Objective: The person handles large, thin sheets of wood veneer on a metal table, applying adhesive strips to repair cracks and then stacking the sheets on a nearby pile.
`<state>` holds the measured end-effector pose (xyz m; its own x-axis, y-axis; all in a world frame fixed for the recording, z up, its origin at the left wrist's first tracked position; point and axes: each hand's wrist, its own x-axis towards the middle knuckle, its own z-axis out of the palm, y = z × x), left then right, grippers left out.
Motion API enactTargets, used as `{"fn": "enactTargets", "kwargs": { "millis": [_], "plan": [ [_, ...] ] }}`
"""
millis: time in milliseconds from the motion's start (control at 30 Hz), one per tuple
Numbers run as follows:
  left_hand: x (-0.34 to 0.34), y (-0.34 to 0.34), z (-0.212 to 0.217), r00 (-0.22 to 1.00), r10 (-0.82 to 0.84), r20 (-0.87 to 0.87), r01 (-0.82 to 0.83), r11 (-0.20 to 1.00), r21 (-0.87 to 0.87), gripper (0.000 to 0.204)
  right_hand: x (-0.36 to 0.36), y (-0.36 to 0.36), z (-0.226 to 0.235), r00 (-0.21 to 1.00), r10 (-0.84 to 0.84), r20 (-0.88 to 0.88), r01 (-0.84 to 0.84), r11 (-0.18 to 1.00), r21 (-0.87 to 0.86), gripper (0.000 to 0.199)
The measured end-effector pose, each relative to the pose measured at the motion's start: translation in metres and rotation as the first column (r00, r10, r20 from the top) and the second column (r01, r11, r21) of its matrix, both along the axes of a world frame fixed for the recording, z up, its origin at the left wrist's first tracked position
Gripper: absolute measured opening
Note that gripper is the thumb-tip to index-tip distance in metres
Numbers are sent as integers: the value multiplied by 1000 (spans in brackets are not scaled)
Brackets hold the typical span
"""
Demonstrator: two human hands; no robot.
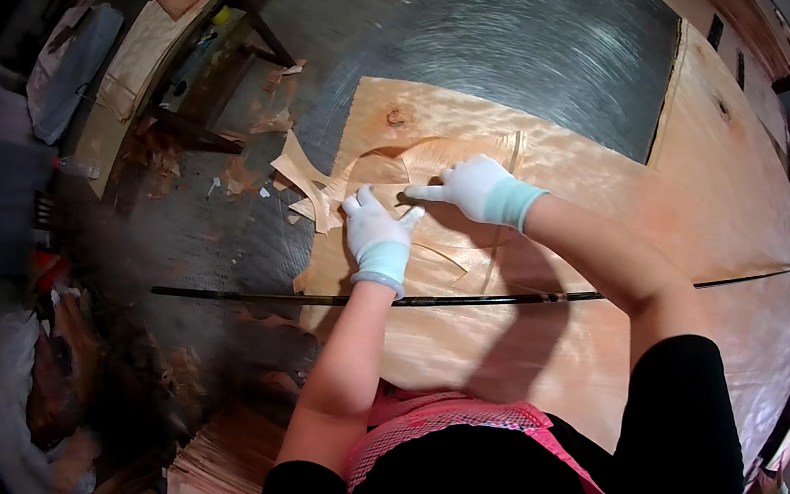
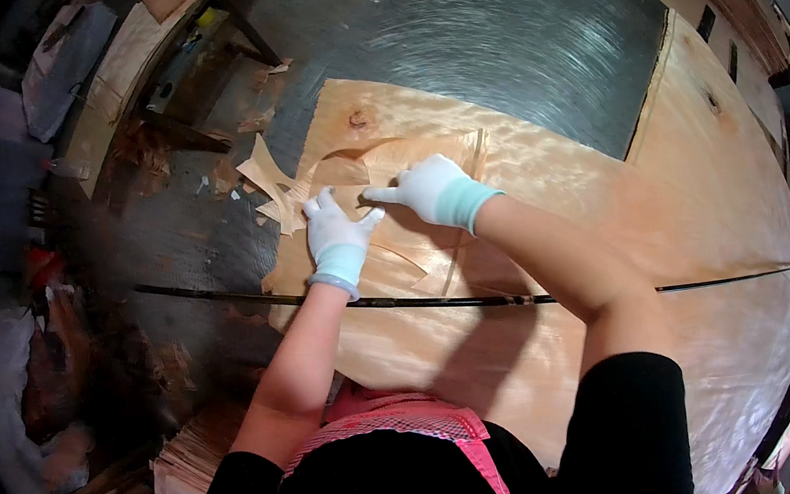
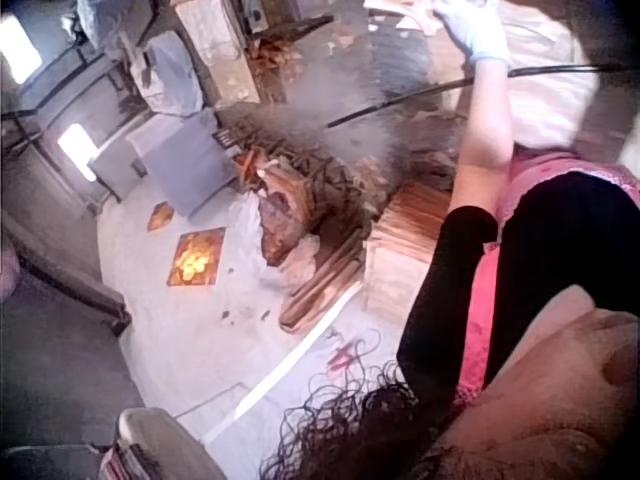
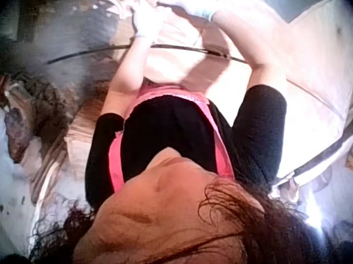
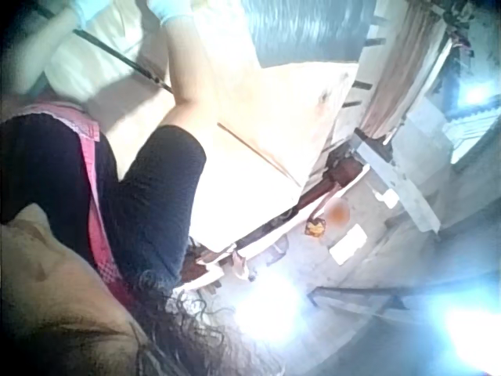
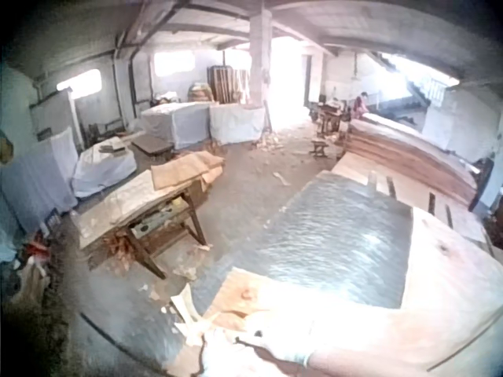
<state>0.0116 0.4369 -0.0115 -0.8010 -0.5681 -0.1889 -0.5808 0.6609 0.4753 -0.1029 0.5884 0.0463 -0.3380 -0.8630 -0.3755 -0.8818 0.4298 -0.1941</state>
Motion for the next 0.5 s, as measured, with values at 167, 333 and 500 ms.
{"fn": "enactTargets", "kwargs": {
  "millis": [167, 333, 500],
  "plan": [
    [-2, 1, -1, 1000, 5, -28, -5, 1000, 9, 89, -7, -35, -19, 968, 201, -152, -218, 970, -106, 44],
    [3, -2, -6, 999, -7, -45, 7, 1000, 4, 88, -27, 4, -10, 981, 95, -169, -93, 996, 20, 39],
    [-6, 14, 16, 981, -193, 26, 195, 966, -169, 69, -29, 56, -30, 975, -88, -204, 81, 996, -40, 44]
  ]
}}
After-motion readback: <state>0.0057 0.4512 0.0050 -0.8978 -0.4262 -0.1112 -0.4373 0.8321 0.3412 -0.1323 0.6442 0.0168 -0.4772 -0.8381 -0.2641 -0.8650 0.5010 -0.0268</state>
